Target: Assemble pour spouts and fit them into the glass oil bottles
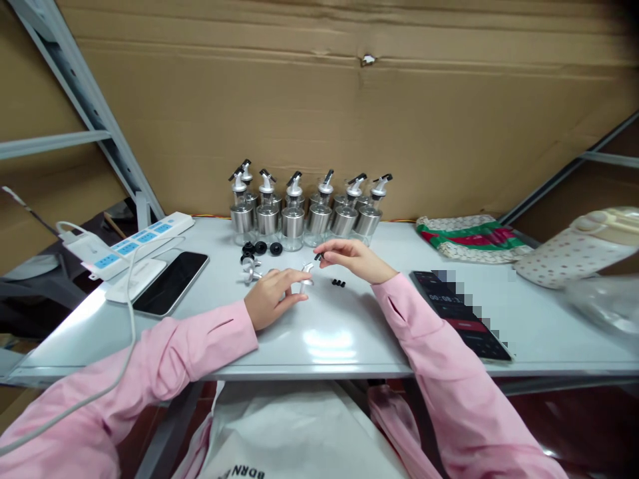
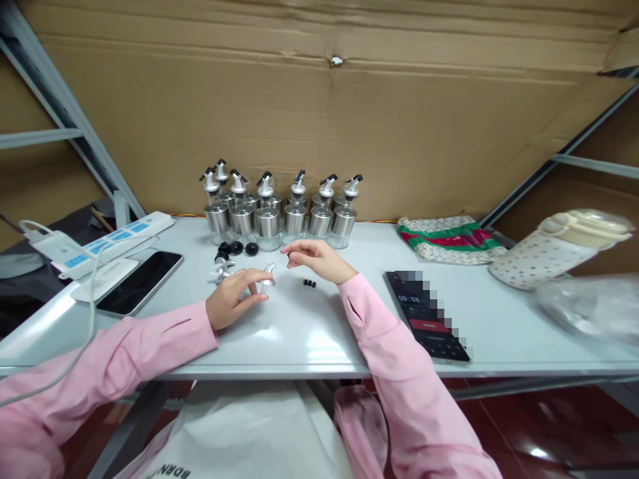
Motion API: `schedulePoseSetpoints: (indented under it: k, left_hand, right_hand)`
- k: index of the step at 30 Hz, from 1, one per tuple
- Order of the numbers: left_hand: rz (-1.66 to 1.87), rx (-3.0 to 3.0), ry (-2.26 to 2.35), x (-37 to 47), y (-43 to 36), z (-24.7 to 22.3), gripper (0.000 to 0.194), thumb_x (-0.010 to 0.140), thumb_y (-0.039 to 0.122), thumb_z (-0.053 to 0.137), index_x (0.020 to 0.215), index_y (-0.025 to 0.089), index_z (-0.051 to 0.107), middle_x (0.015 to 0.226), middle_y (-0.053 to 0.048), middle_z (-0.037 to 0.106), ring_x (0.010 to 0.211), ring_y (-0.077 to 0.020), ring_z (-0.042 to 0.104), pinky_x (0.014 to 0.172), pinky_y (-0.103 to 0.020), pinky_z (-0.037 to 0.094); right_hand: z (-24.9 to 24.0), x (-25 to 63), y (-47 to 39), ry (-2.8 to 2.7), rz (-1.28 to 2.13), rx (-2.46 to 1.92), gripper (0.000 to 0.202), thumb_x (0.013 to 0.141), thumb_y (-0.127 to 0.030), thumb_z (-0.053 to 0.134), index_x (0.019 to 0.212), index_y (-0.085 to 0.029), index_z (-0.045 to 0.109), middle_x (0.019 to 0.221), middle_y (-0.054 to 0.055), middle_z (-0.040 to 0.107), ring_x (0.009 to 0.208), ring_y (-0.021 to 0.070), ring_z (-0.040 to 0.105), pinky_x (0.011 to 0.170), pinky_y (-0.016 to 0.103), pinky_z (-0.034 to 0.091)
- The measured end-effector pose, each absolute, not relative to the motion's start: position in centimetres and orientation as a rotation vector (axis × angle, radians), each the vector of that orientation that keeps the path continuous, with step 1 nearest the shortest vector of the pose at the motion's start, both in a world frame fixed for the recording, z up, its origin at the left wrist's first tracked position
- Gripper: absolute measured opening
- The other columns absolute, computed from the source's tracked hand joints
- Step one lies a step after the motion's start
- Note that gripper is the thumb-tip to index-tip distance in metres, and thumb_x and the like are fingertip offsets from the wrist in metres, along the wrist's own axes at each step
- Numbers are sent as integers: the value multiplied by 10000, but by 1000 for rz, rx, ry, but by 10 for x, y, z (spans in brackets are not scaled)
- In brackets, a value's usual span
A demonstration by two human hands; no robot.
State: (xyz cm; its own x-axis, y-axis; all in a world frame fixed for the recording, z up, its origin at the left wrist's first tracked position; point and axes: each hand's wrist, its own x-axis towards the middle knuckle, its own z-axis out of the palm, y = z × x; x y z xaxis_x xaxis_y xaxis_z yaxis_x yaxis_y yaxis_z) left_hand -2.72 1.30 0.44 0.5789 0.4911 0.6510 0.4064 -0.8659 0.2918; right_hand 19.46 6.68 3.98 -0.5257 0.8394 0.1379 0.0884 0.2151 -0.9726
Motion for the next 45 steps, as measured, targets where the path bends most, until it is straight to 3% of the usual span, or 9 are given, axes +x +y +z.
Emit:
schedulePoseSetpoints:
  k: [10,18,45]
  left_hand:
    - [1151,2759,669,-28,9,11,224,905,291,424,1093,177,464,977,-32,633,625,-89,561,775,-281,401]
    - [1297,2770,744,-28,11,7,244,914,267,392,1144,184,396,999,-45,618,665,-105,567,779,-294,412]
    - [1319,2756,628,-25,9,7,265,914,221,369,1177,196,347,1014,-76,537,712,-113,521,756,-308,420]
  right_hand:
    - [38,180,55,-1439,1771,-653,240,666,-323,728,804,-144,648,716,-12,627,680,83,634,748,244,494]
    - [41,180,49,-1383,1792,-612,208,653,-297,743,774,-157,649,697,-19,651,666,76,641,720,223,501]
    - [45,169,38,-1388,1703,-586,204,646,-305,742,755,-163,644,738,-13,633,659,79,613,711,251,497]
